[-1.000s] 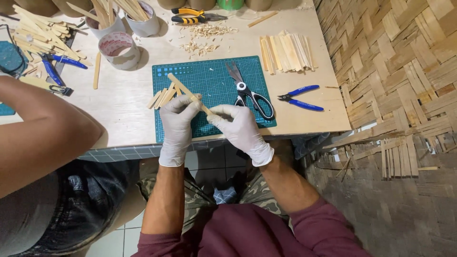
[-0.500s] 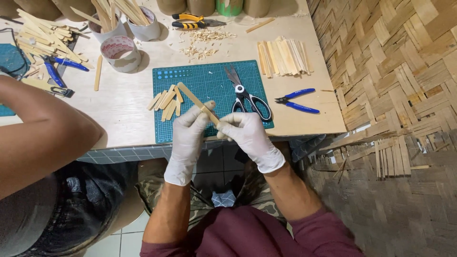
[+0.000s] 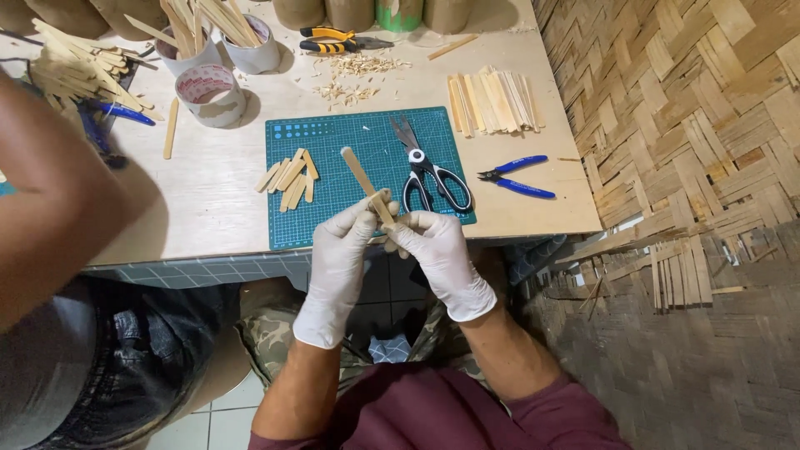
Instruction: Trimming and shaping small wooden sticks using scissors on a cutting mat for a craft project.
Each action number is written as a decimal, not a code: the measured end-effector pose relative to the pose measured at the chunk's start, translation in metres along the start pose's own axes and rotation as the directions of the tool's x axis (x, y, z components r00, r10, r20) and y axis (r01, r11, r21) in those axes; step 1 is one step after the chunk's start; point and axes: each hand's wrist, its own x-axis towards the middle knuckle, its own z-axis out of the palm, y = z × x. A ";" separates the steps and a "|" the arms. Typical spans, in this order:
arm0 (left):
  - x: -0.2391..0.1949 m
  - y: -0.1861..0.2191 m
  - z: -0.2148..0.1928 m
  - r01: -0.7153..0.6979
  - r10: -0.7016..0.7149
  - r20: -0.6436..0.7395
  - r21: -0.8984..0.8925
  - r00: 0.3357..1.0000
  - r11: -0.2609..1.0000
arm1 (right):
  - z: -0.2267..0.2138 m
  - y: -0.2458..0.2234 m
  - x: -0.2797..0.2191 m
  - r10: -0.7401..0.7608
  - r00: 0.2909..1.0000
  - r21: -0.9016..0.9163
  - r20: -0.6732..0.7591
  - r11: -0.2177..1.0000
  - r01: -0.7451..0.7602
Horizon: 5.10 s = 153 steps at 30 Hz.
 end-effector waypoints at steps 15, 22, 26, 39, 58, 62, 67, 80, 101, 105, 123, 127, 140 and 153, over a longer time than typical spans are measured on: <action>0.040 0.002 -0.013 -0.019 0.020 -0.210 0.006 0.977 1.000 | -0.018 -0.057 0.017 -0.196 0.976 -0.858 -0.096 0.514 0.019; 0.075 -0.018 -0.058 0.232 -0.308 -0.047 -0.554 0.950 0.800 | -0.020 -0.049 0.047 -0.017 0.999 -0.997 -0.036 0.075 -0.034; 0.075 -0.020 -0.061 0.236 -0.307 -0.008 -0.618 0.952 0.750 | -0.022 -0.051 0.062 0.115 0.990 -0.995 -0.080 0.051 -0.087; 0.054 -0.018 -0.017 -0.055 0.070 -0.114 0.131 0.991 0.990 | -0.057 -0.083 0.071 0.185 0.982 -0.542 -0.034 0.822 -0.174; 0.053 0.007 -0.023 0.042 -0.093 0.088 0.459 0.992 0.888 | -0.127 0.033 -0.061 0.134 0.909 0.427 0.395 0.849 -0.310; 0.053 0.010 -0.030 0.021 -0.071 0.109 0.403 0.992 0.915 | -0.117 0.045 -0.050 0.223 0.935 0.189 0.275 0.941 -0.280; 0.052 0.021 -0.031 0.060 -0.087 0.060 0.361 0.994 0.931 | -0.090 0.023 -0.032 0.321 0.919 -0.175 0.229 0.942 -0.286; 0.049 0.020 -0.030 -0.003 -0.041 0.096 0.416 0.995 0.909 | -0.043 -0.014 0.005 0.311 0.919 -0.408 0.242 0.892 -0.194; 0.064 0.012 -0.035 0.151 -0.225 0.109 0.463 0.968 0.874 | -0.016 -0.037 0.021 0.367 0.914 -0.430 0.173 0.863 -0.265; 0.075 -0.001 -0.041 0.217 -0.280 0.032 0.551 0.959 0.806 | -0.011 -0.049 0.025 0.438 0.891 -0.344 0.120 0.860 -0.377; 0.077 0.013 -0.014 0.350 -0.357 -0.093 0.528 0.929 0.774 | -0.014 -0.060 0.024 0.507 0.858 -0.259 0.087 0.843 -0.472; 0.077 0.022 -0.014 0.389 -0.401 -0.092 0.513 0.911 0.765 | -0.015 -0.059 0.022 0.526 0.849 -0.238 0.054 0.833 -0.500; 0.079 0.036 0.001 0.514 -0.538 -0.122 0.526 0.834 0.678 | -0.016 -0.065 0.044 0.733 0.674 -0.310 0.088 0.664 -0.681; 0.091 0.027 -0.009 0.517 -0.570 -0.067 0.518 0.819 0.682 | -0.023 -0.059 0.046 0.740 0.661 -0.184 0.124 0.672 -0.717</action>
